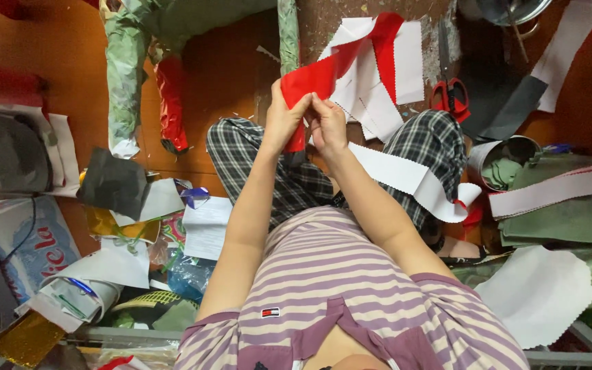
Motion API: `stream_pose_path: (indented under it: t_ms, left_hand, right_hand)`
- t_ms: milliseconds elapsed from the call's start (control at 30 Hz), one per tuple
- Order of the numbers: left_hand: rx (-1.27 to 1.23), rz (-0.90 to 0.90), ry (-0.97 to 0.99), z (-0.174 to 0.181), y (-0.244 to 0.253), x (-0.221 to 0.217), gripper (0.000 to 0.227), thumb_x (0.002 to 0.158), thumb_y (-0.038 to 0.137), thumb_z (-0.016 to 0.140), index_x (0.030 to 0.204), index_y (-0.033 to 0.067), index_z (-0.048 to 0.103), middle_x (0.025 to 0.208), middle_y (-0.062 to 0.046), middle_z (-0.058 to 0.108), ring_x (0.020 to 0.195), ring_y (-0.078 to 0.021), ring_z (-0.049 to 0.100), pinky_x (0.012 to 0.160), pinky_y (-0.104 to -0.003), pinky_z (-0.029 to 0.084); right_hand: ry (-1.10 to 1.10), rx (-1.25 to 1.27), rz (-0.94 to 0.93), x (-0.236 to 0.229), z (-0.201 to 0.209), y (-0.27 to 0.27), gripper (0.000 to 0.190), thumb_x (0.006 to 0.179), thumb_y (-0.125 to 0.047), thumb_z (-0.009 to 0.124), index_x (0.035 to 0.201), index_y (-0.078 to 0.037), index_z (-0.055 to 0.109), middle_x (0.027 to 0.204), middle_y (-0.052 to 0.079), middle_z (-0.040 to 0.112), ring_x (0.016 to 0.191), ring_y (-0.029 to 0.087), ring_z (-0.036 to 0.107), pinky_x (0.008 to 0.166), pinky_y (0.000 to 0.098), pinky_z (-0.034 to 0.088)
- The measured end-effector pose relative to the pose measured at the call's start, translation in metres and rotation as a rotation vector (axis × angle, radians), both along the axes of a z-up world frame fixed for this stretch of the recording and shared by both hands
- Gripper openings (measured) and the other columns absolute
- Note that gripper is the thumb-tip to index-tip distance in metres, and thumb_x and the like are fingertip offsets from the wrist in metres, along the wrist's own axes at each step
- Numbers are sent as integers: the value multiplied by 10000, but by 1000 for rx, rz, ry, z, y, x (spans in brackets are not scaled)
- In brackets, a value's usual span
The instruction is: The person is gluing colored paper strips onto a large structure to decorate it.
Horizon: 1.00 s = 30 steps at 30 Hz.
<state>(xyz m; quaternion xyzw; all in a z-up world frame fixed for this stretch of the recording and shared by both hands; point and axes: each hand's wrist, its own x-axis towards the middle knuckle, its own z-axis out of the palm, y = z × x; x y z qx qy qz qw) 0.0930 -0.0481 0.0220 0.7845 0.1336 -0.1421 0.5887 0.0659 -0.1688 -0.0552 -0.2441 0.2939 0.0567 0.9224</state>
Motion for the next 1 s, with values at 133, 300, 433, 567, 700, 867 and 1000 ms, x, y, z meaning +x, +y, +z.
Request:
stream_pose_path:
  t_ms: [133,300,433,567,700,867,1000]
  left_hand:
    - [86,-3,37,3,-3,2,700,892,344,754,1437,95,391,1151,-229,733,1039,-355,754,864,-409,594]
    - [213,-2,81,4,-9,5,679,912,320,712,1475,120,390,1086,-260,746,989,-401,747,824,-443,590]
    - [151,-36,134,2,0,4,696,955,275,657,1549,140,321,1109,-264,744,971,-390,756,817,-440,593]
    - [-339,-143,133,25,13,1,954,943,113,697,1635,173,42,1183,-246,630,921,-340,690,772,-430,612]
    - [-441,-182,145,51,15,1,1176,910,50,731,1631,214,-182,1373,-233,575,1021,-309,686,838,-417,626]
    - [-153,-110,-97,25,20,5,1186,916,114,794,1609,179,-167,1479,-267,483,1241,-349,585,1040,-445,500]
    - [207,315,-664,36,34,52,822,1046,5,651,1689,180,169,1688,-198,294,1541,-328,395,1340,-416,362]
  right_hand:
    - [62,-75,119,-7,8,-14,139,999,-112,654,890,-27,666,966,77,727,922,159,708,897,331,607]
    - [-341,-1059,436,16,87,-7,409,1109,-332,438,1173,8,656,1026,47,703,987,190,669,899,348,528]
    - [-308,-1018,683,76,33,3,444,1113,-391,502,1031,29,620,878,84,653,842,184,592,791,376,531]
    - [16,-307,837,100,18,-3,357,1035,-360,633,991,-8,666,901,95,692,787,197,643,750,411,551]
    - [101,171,674,94,11,1,292,959,-306,710,1001,-18,690,965,113,734,850,215,715,807,404,621]
    - [-8,360,531,81,11,18,340,987,-322,723,1128,-21,654,996,123,717,858,235,697,750,373,616]
    - [-71,193,448,78,68,29,498,906,-363,670,1321,-122,540,1153,95,666,942,211,726,629,373,625]
